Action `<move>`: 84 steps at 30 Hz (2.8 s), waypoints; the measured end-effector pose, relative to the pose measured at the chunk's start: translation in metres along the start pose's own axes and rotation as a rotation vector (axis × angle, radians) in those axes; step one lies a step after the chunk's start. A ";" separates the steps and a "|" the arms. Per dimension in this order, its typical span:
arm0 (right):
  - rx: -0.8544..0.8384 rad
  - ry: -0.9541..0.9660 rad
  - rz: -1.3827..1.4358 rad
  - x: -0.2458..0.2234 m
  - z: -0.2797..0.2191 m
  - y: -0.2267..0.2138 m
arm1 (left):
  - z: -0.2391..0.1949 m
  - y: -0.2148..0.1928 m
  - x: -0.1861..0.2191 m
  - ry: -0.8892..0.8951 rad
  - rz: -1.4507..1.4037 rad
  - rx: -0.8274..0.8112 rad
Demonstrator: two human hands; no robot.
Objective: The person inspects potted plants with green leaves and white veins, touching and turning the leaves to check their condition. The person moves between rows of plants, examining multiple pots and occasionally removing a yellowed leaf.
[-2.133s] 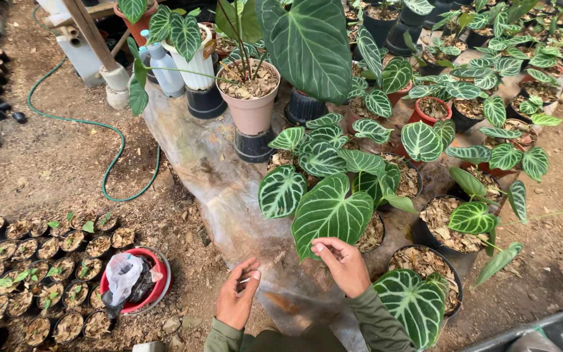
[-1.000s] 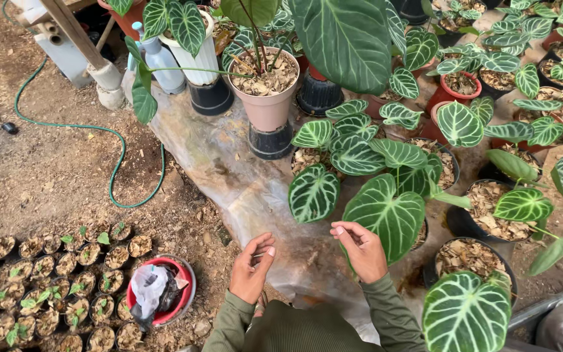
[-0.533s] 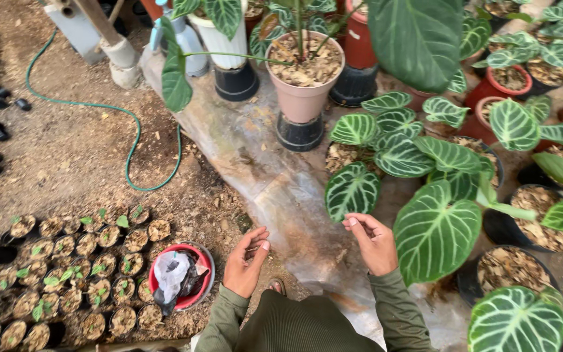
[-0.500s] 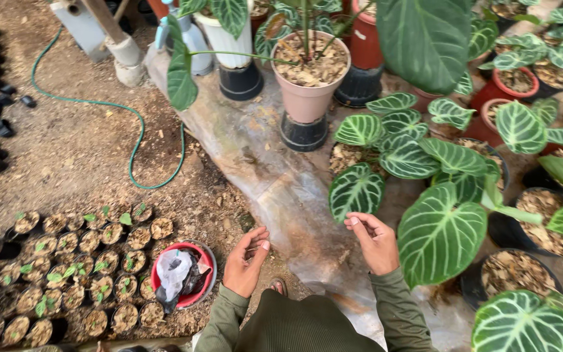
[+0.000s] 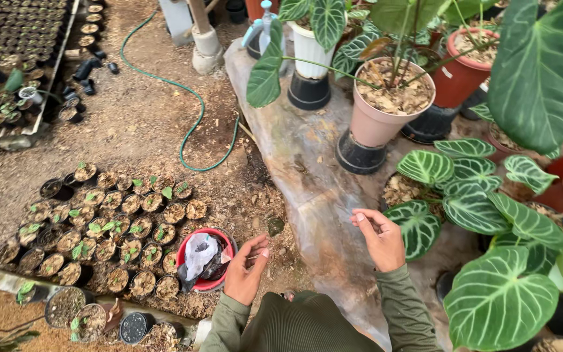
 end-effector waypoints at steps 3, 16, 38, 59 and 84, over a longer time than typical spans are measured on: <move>-0.026 0.011 -0.004 0.001 0.006 0.011 | 0.001 -0.006 0.000 0.018 -0.001 0.024; -0.083 0.008 0.054 0.018 0.033 0.041 | 0.020 -0.022 0.001 0.091 -0.055 0.084; -0.296 -0.046 0.119 0.040 0.202 0.153 | 0.143 -0.078 0.041 0.145 -0.087 0.305; -0.595 -0.334 -0.189 -0.009 0.263 0.237 | 0.212 -0.087 0.089 0.199 0.234 0.527; -0.521 -0.255 0.041 0.026 0.349 0.328 | 0.386 -0.139 0.147 0.306 0.185 0.264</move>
Point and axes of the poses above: each hand's wrist, its own z-axis towards the middle knuckle, its own y-axis out of the palm, x = y × z, the point moved 8 cm from there along z, towards the middle knuckle, and after that the axes turned 10 degrees about -y, right-handed, at the moved point
